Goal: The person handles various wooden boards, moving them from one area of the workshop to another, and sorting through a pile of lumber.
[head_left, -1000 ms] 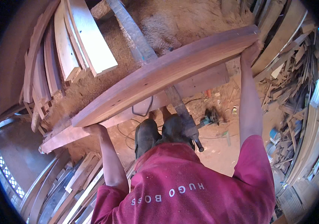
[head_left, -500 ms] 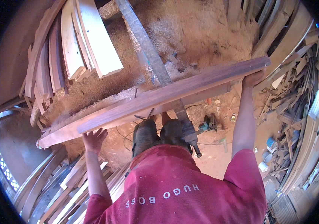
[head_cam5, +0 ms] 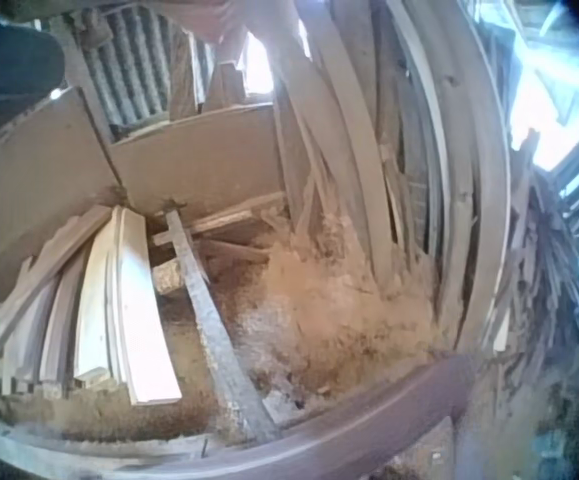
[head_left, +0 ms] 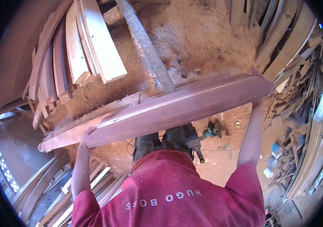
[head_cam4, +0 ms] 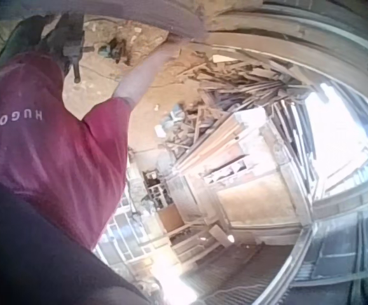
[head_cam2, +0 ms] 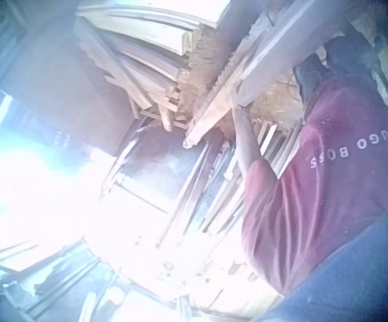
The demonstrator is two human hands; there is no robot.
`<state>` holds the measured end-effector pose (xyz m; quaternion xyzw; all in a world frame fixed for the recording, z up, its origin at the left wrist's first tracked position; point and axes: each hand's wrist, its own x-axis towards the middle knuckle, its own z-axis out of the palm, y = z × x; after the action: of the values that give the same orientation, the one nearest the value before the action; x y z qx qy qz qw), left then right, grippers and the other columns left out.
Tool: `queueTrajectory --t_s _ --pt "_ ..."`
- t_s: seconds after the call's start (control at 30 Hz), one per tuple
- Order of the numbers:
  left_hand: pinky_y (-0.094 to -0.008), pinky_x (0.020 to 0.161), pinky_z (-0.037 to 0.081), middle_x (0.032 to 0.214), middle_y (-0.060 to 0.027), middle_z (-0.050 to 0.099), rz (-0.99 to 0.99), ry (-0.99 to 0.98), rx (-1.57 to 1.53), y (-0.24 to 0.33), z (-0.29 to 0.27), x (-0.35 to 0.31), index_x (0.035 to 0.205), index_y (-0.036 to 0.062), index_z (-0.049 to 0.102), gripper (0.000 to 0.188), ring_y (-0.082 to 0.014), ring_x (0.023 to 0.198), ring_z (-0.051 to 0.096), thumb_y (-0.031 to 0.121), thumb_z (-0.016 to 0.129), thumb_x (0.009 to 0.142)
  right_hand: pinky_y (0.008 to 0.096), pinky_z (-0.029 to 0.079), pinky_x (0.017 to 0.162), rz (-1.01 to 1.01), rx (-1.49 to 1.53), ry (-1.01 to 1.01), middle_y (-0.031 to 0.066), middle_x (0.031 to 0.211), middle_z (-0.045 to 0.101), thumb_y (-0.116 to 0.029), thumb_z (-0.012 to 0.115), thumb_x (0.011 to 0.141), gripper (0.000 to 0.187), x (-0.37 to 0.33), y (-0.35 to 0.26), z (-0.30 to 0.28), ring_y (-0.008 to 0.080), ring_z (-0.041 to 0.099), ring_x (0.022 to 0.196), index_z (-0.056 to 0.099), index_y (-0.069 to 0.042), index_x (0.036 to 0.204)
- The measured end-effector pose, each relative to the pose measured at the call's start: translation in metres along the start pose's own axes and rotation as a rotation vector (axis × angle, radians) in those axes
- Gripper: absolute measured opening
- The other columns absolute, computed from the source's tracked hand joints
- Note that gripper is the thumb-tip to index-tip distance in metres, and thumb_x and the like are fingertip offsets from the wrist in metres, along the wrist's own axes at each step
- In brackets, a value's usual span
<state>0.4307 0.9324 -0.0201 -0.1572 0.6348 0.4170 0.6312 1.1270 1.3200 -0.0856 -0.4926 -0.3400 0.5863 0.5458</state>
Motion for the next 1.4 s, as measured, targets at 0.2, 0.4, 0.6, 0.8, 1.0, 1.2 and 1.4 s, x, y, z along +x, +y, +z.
queueTrajectory --t_s 0.2,0.4,0.6,0.8,1.0,1.2,1.4 --pt "-0.0377 0.081 0.058 0.105 -0.0131 0.071 -0.151 0.093 0.213 0.008 -0.019 0.016 0.123 0.0022 0.061 0.046 -0.0231 0.086 0.071 0.037 0.061 0.092 0.0405 0.048 0.103 0.364 0.046 -0.074 0.0114 0.132 0.061 -0.033 0.052 0.101 0.045 0.008 -0.041 -0.015 0.0246 0.059 0.12 0.054 -0.004 0.134" --pt "-0.0389 0.079 0.059 0.101 -0.0165 0.071 -0.296 0.041 0.366 0.027 -0.044 0.049 0.115 -0.0026 0.062 0.042 -0.0232 0.082 0.07 0.033 0.056 0.092 0.0342 0.054 0.082 0.698 -0.328 -0.202 0.0053 0.106 0.069 -0.033 0.059 0.096 0.027 0.057 -0.069 -0.047 0.0185 0.066 0.097 0.065 -0.01 0.11" --pt "-0.0428 0.077 0.057 0.097 -0.0164 0.069 -0.448 0.161 0.213 -0.004 -0.014 0.044 0.108 -0.0014 0.063 0.039 -0.0274 0.081 0.069 0.031 0.052 0.089 0.0308 0.051 0.08 0.923 -0.858 -0.445 0.0049 0.101 0.069 -0.043 0.058 0.095 0.036 0.095 -0.057 -0.071 0.0139 0.064 0.093 0.065 -0.008 0.101" --pt "-0.0379 0.09 0.051 0.107 -0.0122 0.068 0.129 0.339 0.447 -0.073 0.022 0.021 0.119 -0.0013 0.063 0.054 -0.0212 0.097 0.064 0.045 0.041 0.104 0.0365 0.041 0.106 0.76 -1.407 -0.417 0.0163 0.133 0.061 -0.059 0.044 0.099 0.071 0.016 -0.047 -0.024 0.0271 0.057 0.122 0.054 0.0 0.136" --pt "-0.0328 0.098 0.045 0.125 -0.0121 0.061 0.412 0.257 0.445 -0.136 -0.001 0.041 0.136 -0.006 0.053 0.061 -0.0173 0.111 0.056 0.044 0.031 0.109 0.0366 0.038 0.108 0.359 -1.424 -0.415 0.0201 0.134 0.059 -0.053 0.038 0.104 0.068 0.005 -0.021 -0.03 0.0316 0.055 0.125 0.053 0.006 0.135" --pt "-0.0343 0.103 0.041 0.127 -0.0125 0.061 0.628 0.453 0.662 -0.149 -0.004 0.072 0.133 -0.0049 0.055 0.059 -0.0202 0.115 0.055 0.043 0.03 0.109 0.0391 0.028 0.116 0.209 -1.444 -0.38 0.0278 0.144 0.048 -0.058 0.036 0.102 0.077 0.043 -0.003 0.001 0.0386 0.04 0.139 0.048 0.008 0.14" --pt "-0.0357 0.105 0.038 0.13 -0.017 0.059 0.61 0.409 0.491 -0.191 -0.036 0.109 0.132 -0.0076 0.054 0.061 -0.0235 0.12 0.052 0.044 0.03 0.108 0.0388 0.027 0.117 0.096 -1.374 -0.266 0.0261 0.147 0.046 -0.055 0.034 0.104 0.074 0.061 0.033 -0.007 0.0364 0.039 0.141 0.048 0.008 0.14"
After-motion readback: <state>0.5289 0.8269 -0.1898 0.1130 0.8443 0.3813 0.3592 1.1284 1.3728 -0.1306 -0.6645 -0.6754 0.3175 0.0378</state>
